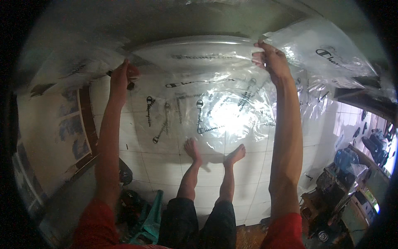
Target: The person picks up printed plastic sheets from a coworker at a printing station and places them one by one onto various surfaces and drying racks around the room.
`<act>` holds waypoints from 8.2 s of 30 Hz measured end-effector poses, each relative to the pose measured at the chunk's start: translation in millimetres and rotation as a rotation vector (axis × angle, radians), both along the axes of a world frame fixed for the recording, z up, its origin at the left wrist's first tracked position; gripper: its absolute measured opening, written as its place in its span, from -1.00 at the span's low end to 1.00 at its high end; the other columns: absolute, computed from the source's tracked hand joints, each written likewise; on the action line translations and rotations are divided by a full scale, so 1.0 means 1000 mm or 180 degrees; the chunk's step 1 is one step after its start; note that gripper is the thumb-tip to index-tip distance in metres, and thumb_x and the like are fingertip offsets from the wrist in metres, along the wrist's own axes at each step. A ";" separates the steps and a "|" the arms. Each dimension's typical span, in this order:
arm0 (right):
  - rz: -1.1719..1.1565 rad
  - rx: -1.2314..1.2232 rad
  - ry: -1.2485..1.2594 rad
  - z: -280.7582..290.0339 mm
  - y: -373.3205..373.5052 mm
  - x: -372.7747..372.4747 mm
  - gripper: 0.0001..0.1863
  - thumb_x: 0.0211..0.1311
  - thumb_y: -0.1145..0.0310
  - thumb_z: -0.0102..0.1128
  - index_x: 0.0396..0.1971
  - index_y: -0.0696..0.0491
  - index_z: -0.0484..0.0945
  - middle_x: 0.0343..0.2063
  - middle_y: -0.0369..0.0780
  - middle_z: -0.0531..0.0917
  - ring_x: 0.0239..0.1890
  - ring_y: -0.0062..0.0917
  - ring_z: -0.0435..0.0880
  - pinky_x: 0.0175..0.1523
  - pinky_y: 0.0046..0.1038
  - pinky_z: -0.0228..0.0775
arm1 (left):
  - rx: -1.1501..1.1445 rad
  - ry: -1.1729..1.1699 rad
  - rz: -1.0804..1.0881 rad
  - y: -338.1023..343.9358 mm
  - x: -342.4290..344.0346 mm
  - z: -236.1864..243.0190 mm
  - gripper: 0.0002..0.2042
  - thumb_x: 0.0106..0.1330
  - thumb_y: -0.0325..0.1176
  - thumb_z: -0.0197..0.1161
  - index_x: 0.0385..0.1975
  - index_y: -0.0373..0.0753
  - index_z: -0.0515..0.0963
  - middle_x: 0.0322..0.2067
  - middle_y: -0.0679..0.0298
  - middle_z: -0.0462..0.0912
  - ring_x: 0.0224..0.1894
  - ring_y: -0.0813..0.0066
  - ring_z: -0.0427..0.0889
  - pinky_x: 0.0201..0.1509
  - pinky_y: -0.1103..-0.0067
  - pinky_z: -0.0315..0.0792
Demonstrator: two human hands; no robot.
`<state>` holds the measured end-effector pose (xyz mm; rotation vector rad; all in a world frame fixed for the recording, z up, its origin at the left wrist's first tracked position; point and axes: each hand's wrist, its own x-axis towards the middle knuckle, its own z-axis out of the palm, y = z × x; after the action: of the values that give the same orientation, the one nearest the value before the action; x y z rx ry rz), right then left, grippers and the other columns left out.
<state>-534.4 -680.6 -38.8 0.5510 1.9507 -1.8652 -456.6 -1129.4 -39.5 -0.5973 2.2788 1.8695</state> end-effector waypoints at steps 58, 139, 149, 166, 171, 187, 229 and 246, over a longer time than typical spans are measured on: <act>0.1529 0.4106 0.2226 -0.091 -0.052 -0.019 -0.44 0.29 -0.18 -0.08 0.14 -0.15 0.46 0.15 -0.13 0.49 0.30 -0.25 0.33 0.38 0.15 -0.12 | -0.2295 0.1040 0.0964 0.011 -0.054 -0.108 -0.78 0.28 -0.38 0.19 -0.11 -0.24 0.62 -0.16 0.06 0.63 -0.10 0.16 0.59 0.02 0.36 0.43; -0.3253 0.7025 0.2464 0.712 0.938 0.664 -0.66 0.21 0.43 0.13 -0.02 0.21 0.48 -0.05 -0.12 0.58 0.04 -0.39 0.53 0.20 -0.35 0.30 | 0.1155 0.0455 -0.5083 1.339 0.297 0.426 -0.75 0.42 -0.32 0.07 -0.22 -0.38 0.62 -0.28 0.21 0.68 -0.16 0.55 0.58 0.01 0.59 0.39; -0.3928 0.7666 0.1926 0.786 1.066 0.710 -0.62 0.24 0.37 0.10 0.02 0.22 0.44 -0.01 -0.10 0.55 0.07 -0.36 0.51 0.23 -0.33 0.28 | 0.2374 0.1549 -0.5599 1.496 0.340 0.594 -0.58 0.41 -0.16 -0.04 -0.37 -0.42 0.63 -0.31 0.14 0.69 -0.14 0.30 0.64 0.09 0.42 0.42; -0.3962 0.8272 0.1713 0.973 1.403 0.737 -0.55 0.29 0.26 0.07 0.08 0.22 0.38 0.05 -0.07 0.49 0.12 -0.31 0.46 0.27 -0.30 0.23 | 0.2173 0.3752 -0.3931 1.870 0.381 0.733 -0.66 0.38 -0.23 -0.05 -0.34 -0.38 0.59 -0.31 0.16 0.65 -0.16 0.31 0.62 0.06 0.44 0.41; -0.4039 0.8347 0.1225 0.990 1.475 0.707 -0.53 0.30 0.23 0.06 0.10 0.22 0.36 0.07 -0.06 0.48 0.14 -0.29 0.44 0.28 -0.29 0.22 | 0.2122 0.3878 -0.3722 1.919 0.346 0.718 -0.68 0.36 -0.25 -0.06 -0.33 -0.37 0.58 -0.32 0.16 0.64 -0.17 0.31 0.61 0.05 0.45 0.41; -0.3610 0.8264 0.0345 0.964 1.604 0.643 -0.46 0.35 0.14 0.02 0.16 0.22 0.30 0.12 -0.03 0.42 0.18 -0.25 0.40 0.32 -0.25 0.17 | 0.1548 0.3567 -0.3301 1.980 0.255 0.650 -0.74 0.33 -0.32 -0.07 -0.30 -0.33 0.54 -0.33 0.17 0.61 -0.19 0.32 0.59 0.03 0.47 0.40; -0.4987 0.1974 -0.1636 0.288 1.350 0.942 -0.72 0.14 0.23 0.32 -0.27 0.11 0.62 -0.36 -0.13 0.72 -0.30 -0.35 0.73 -0.17 -0.37 0.56 | -0.0829 0.0781 -0.5611 1.904 0.610 0.139 -0.75 0.21 -0.26 0.17 -0.35 -0.36 0.58 -0.52 0.14 0.66 -0.50 0.43 0.67 -0.34 0.40 0.51; -0.1211 -0.1153 0.1311 0.228 1.680 0.551 -0.60 0.23 0.41 0.26 0.06 0.12 0.44 -0.15 -0.16 0.69 -0.09 -0.40 0.68 0.01 -0.41 0.48 | 0.0891 0.0347 -0.2792 1.714 0.400 0.457 -0.81 0.25 -0.39 -0.03 -0.53 -0.35 0.43 -0.56 0.28 0.46 -0.48 0.54 0.43 -0.33 0.62 0.32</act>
<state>16.3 999.7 189.5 0.4758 1.7524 -2.6804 -56.7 585.0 417.9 0.4866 1.7965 1.6881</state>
